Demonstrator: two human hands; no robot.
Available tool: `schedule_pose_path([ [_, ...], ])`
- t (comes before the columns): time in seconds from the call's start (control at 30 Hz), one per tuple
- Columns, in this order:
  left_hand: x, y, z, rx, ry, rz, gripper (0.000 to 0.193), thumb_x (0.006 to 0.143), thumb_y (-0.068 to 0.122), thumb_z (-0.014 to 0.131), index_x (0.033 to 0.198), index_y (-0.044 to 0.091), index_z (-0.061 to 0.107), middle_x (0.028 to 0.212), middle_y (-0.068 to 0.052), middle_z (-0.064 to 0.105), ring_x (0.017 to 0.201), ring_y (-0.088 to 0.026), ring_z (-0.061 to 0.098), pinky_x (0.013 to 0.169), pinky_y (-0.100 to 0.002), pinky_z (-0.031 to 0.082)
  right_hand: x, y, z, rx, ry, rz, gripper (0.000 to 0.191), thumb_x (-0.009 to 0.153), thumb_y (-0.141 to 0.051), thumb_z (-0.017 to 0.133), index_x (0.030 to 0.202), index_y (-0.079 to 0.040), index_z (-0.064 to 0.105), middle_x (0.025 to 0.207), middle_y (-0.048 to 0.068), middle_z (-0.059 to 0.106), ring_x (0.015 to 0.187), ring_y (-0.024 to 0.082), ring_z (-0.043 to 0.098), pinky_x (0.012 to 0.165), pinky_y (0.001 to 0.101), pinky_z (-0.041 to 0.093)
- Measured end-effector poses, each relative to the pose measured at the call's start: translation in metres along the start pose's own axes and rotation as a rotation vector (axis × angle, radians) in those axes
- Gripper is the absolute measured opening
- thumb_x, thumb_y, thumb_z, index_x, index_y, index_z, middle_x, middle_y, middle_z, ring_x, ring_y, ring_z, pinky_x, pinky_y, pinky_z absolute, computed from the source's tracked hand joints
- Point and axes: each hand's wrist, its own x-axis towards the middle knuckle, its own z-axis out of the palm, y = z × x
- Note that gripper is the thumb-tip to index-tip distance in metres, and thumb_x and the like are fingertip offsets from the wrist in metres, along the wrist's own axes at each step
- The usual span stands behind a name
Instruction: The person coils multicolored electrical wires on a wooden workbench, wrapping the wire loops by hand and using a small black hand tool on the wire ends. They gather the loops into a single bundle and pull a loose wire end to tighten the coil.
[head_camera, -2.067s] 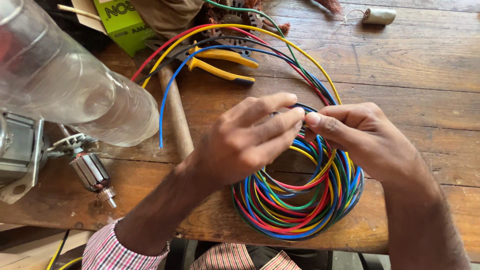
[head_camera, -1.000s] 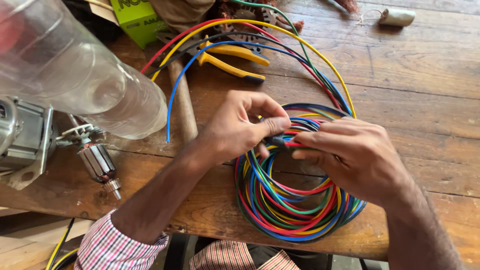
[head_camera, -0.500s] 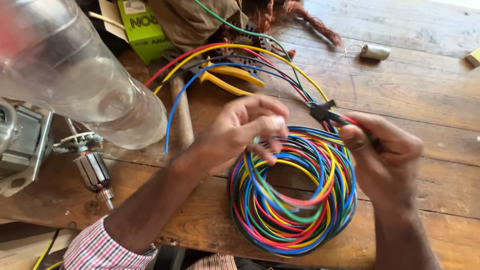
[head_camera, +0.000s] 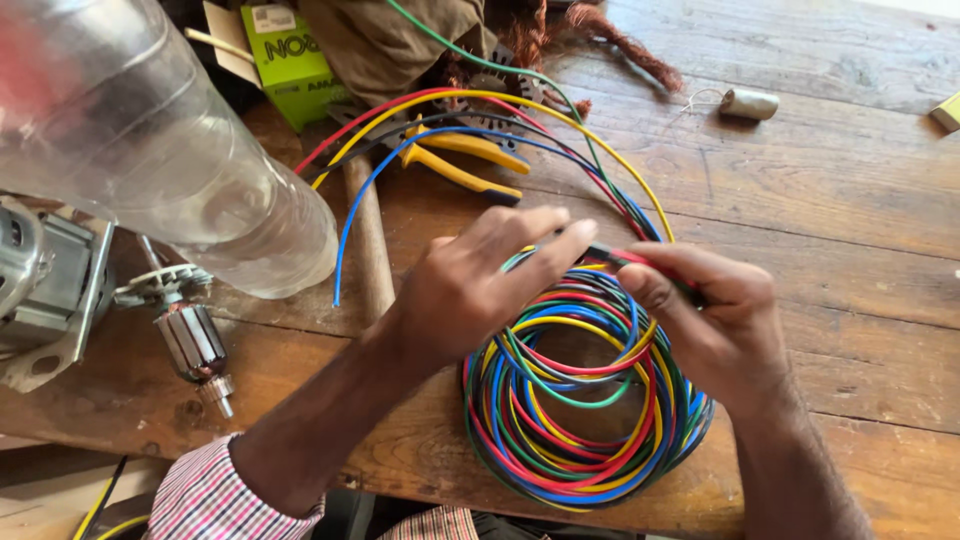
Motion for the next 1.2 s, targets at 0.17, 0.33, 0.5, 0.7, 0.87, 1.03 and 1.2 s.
schedule_pose_path([
  [0.17, 0.004, 0.0, -0.017, 0.108, 0.076, 0.15, 0.036, 0.087, 0.005, 0.076, 0.122, -0.001, 0.073, 0.13, -0.015, 0.068, 0.115, -0.027, 0.068, 0.085, -0.035, 0.061, -0.001, -0.013, 0.007, 0.005, 0.007, 0.033, 0.022, 0.099, -0.014, 0.071, 0.112, 0.003, 0.076, 0.089, 0.001, 0.073, 0.083, 0.004, 0.061, 0.071, 0.0218, 0.052],
  [0.33, 0.014, 0.005, -0.03, 0.113, 0.062, 0.175, 0.023, 0.08, 0.0, 0.077, 0.102, -0.005, 0.076, 0.119, -0.015, 0.071, 0.112, -0.029, 0.067, 0.088, -0.038, 0.062, 0.001, -0.02, 0.021, -0.028, 0.055, -0.102, 0.017, 0.103, -0.012, 0.07, 0.116, -0.001, 0.074, 0.1, 0.004, 0.078, 0.092, 0.004, 0.067, 0.081, 0.0246, 0.059],
  [0.5, 0.015, 0.017, -0.025, 0.142, 0.024, 0.084, 0.021, 0.081, -0.004, 0.078, 0.103, -0.005, 0.076, 0.111, -0.015, 0.074, 0.096, -0.026, 0.072, 0.077, -0.036, 0.06, 0.011, -0.023, 0.022, -0.241, 0.1, -0.277, 0.019, 0.104, -0.007, 0.07, 0.124, -0.007, 0.072, 0.111, 0.008, 0.077, 0.101, 0.015, 0.078, 0.089, 0.0276, 0.062],
  [0.7, 0.011, 0.034, -0.015, -0.382, 0.079, -0.498, 0.013, 0.098, 0.005, 0.073, 0.107, -0.003, 0.068, 0.102, -0.014, 0.075, 0.078, -0.014, 0.073, 0.071, -0.027, 0.059, 0.013, -0.033, 0.012, -0.547, 0.063, -0.426, 0.029, 0.094, -0.011, 0.071, 0.122, -0.014, 0.071, 0.1, 0.001, 0.071, 0.094, 0.021, 0.068, 0.083, 0.037, 0.05],
  [0.87, 0.008, 0.028, -0.018, -0.6, -0.07, -0.795, 0.014, 0.098, 0.008, 0.072, 0.107, -0.002, 0.072, 0.087, -0.006, 0.077, 0.073, -0.009, 0.074, 0.066, -0.024, 0.061, 0.01, -0.035, 0.019, -0.655, -0.017, -0.439, 0.023, 0.098, -0.026, 0.073, 0.117, -0.015, 0.069, 0.098, 0.001, 0.06, 0.099, 0.025, 0.055, 0.09, 0.0413, 0.043],
  [1.03, 0.002, 0.006, -0.01, -0.936, -0.097, -1.091, 0.014, 0.094, 0.009, 0.07, 0.103, -0.002, 0.072, 0.084, -0.009, 0.078, 0.068, -0.012, 0.074, 0.058, -0.027, 0.063, 0.008, -0.036, 0.015, -0.67, -0.103, -0.62, 0.018, 0.098, -0.025, 0.075, 0.108, -0.014, 0.065, 0.099, -0.002, 0.059, 0.1, 0.021, 0.054, 0.094, 0.04, 0.044],
  [1.2, -0.007, -0.019, 0.001, -1.331, -0.453, -1.124, 0.02, 0.09, 0.011, 0.07, 0.101, -0.005, 0.074, 0.087, -0.013, 0.079, 0.07, -0.015, 0.071, 0.057, -0.032, 0.06, 0.006, -0.04, 0.016, -0.6, -0.051, -0.76, 0.025, 0.089, -0.024, 0.079, 0.109, -0.01, 0.07, 0.093, -0.002, 0.062, 0.088, 0.02, 0.056, 0.086, 0.0391, 0.044],
])
